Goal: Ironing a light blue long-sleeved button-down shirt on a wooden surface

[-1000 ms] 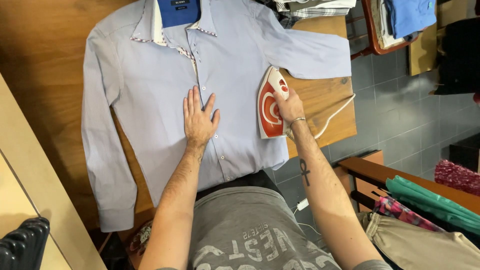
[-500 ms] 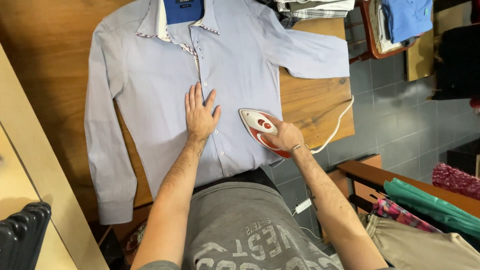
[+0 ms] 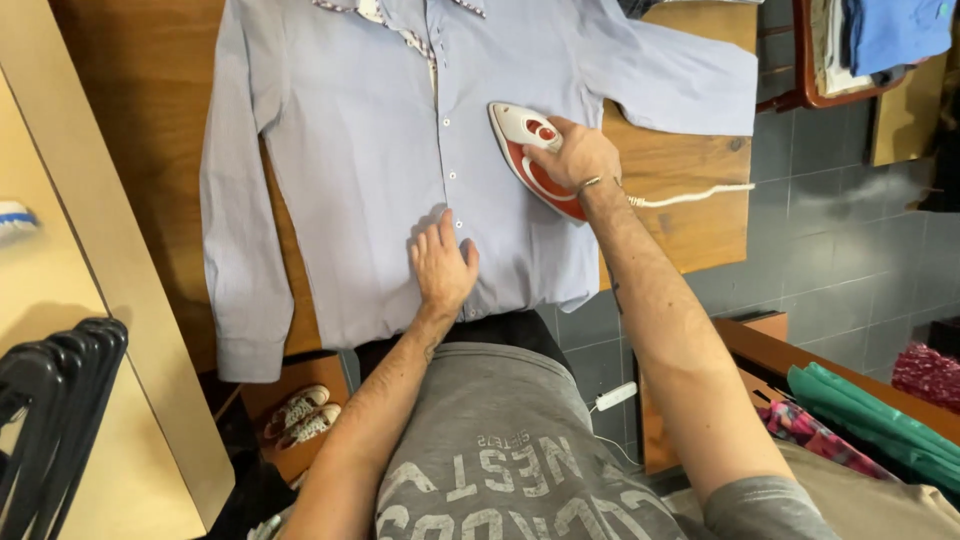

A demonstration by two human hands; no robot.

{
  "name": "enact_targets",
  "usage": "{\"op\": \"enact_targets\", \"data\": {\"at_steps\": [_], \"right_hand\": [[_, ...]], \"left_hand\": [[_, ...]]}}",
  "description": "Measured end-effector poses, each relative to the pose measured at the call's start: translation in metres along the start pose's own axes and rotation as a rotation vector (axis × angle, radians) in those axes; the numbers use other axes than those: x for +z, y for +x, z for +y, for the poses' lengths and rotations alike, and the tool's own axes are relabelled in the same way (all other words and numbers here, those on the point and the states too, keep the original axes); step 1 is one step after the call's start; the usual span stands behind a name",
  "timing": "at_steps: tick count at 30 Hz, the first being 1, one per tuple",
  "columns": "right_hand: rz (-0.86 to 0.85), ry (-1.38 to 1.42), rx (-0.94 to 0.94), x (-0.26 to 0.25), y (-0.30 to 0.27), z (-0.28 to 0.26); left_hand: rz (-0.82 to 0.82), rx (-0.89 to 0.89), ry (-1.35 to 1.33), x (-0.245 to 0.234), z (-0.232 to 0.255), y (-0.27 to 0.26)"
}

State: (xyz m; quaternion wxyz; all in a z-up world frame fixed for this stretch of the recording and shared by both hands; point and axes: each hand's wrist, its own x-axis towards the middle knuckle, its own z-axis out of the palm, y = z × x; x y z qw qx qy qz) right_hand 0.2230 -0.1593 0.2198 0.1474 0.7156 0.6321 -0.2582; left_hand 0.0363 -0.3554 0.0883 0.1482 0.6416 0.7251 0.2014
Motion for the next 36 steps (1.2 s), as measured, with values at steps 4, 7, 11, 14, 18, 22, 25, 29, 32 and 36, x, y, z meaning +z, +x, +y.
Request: {"op": "enact_targets", "data": {"at_steps": [4, 7, 11, 14, 18, 22, 25, 29, 32, 36], "right_hand": [[0.017, -0.009, -0.067, 0.004, -0.004, 0.006], [-0.058, -0.037, -0.07, 0.011, -0.018, 0.014], [-0.091, -0.137, -0.135, 0.018, -0.043, 0.028], [-0.163, -0.254, -0.29, 0.014, -0.07, 0.04], [-0.181, -0.448, -0.524, 0.006, -0.103, 0.059], [-0.187, -0.368, -0.434, 0.052, -0.08, 0.093], [-0.209, -0.357, -0.449, 0.055, -0.094, 0.099], [-0.237, -0.505, -0.589, 0.043, -0.108, 0.099], [-0.238, -0.439, -0.557, 0.044, -0.104, 0.102], [-0.221, -0.692, -0.708, 0.051, -0.1, 0.114]], "left_hand": [[-0.095, -0.128, -0.058, 0.007, 0.003, -0.022], [-0.183, -0.157, -0.104, 0.006, -0.006, -0.021], [-0.115, -0.21, -0.243, 0.014, -0.018, -0.015], [-0.054, -0.283, -0.372, 0.017, -0.023, -0.006], [-0.071, -0.44, -0.36, 0.032, -0.033, -0.009], [-0.445, -0.497, -0.131, -0.009, -0.02, -0.044], [-0.948, -0.463, -0.274, -0.034, 0.005, -0.089], [-1.084, -0.329, -0.387, 0.044, 0.039, -0.153], [-1.077, -0.193, -0.38, 0.109, 0.076, -0.171], [-1.037, -0.397, -0.524, 0.07, 0.143, -0.141]]}}
